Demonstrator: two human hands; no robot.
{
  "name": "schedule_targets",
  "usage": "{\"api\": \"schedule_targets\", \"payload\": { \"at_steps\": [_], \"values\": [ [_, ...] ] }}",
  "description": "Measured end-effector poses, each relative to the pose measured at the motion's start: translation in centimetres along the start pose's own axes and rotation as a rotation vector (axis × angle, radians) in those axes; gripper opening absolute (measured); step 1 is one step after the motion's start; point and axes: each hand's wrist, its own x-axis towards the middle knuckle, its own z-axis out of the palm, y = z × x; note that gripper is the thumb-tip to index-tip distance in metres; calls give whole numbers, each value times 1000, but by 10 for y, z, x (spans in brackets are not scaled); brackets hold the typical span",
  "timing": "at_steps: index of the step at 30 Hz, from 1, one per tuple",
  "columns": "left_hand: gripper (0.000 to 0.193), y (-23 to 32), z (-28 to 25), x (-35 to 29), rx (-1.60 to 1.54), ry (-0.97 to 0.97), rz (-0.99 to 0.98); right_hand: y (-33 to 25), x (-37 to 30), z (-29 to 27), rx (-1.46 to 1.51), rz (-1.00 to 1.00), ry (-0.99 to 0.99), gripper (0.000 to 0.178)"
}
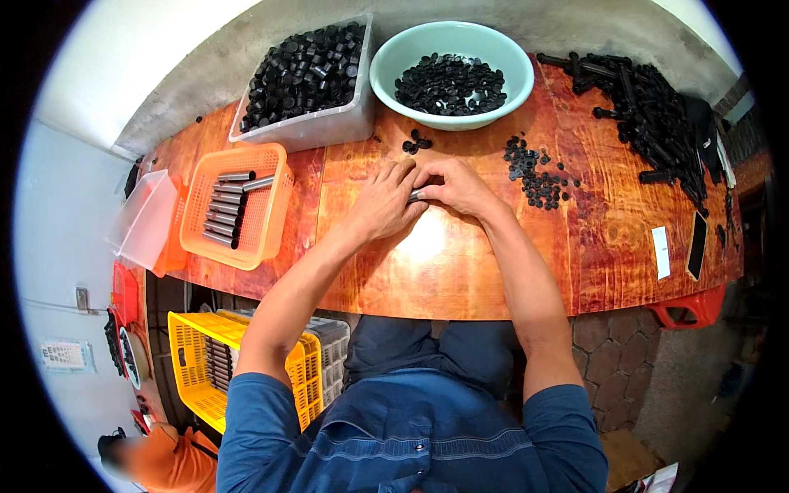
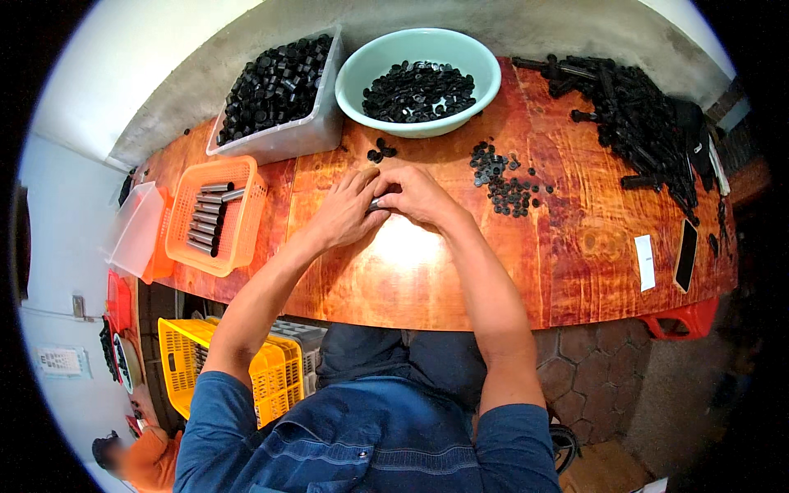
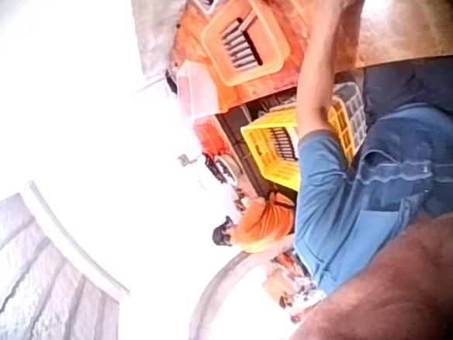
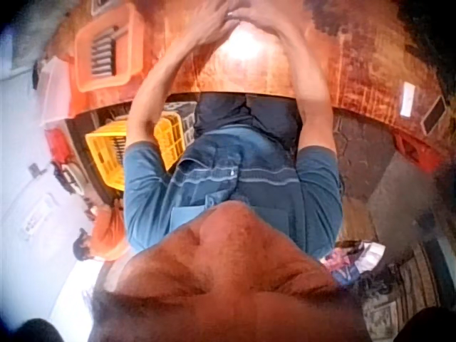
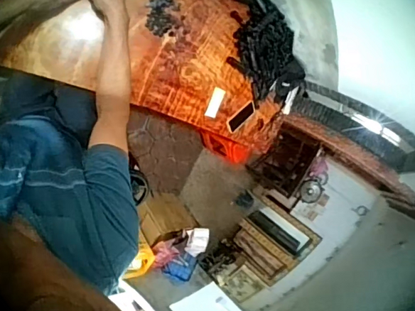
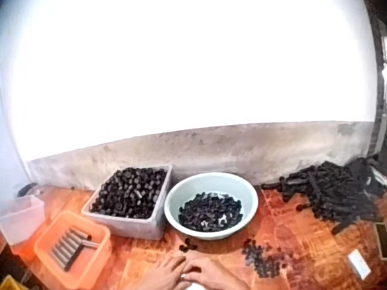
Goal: The person assembles small black plastic components onto cylindrical metal rods. They insert the pieces into the rod, use a thin metal tool to push them in, and then place the finished assemblies into a yellow basket. The process is repeated for multiple units.
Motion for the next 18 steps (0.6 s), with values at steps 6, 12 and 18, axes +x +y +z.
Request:
{"api": "schedule_targets", "payload": {
  "at_steps": [6, 12, 18],
  "values": [
    [68, -5, 2, 13, 42, -70, 22, 3, -1, 1, -41, -122, 67, 10],
    [66, -8, 3, 16, -28, -78, 80, 4, 0, 0, -12, 36, 71, 12],
    [65, -7, 4, 11, -67, -65, 45, 7, 3, 4, -82, -26, 48, 13]
  ]
}}
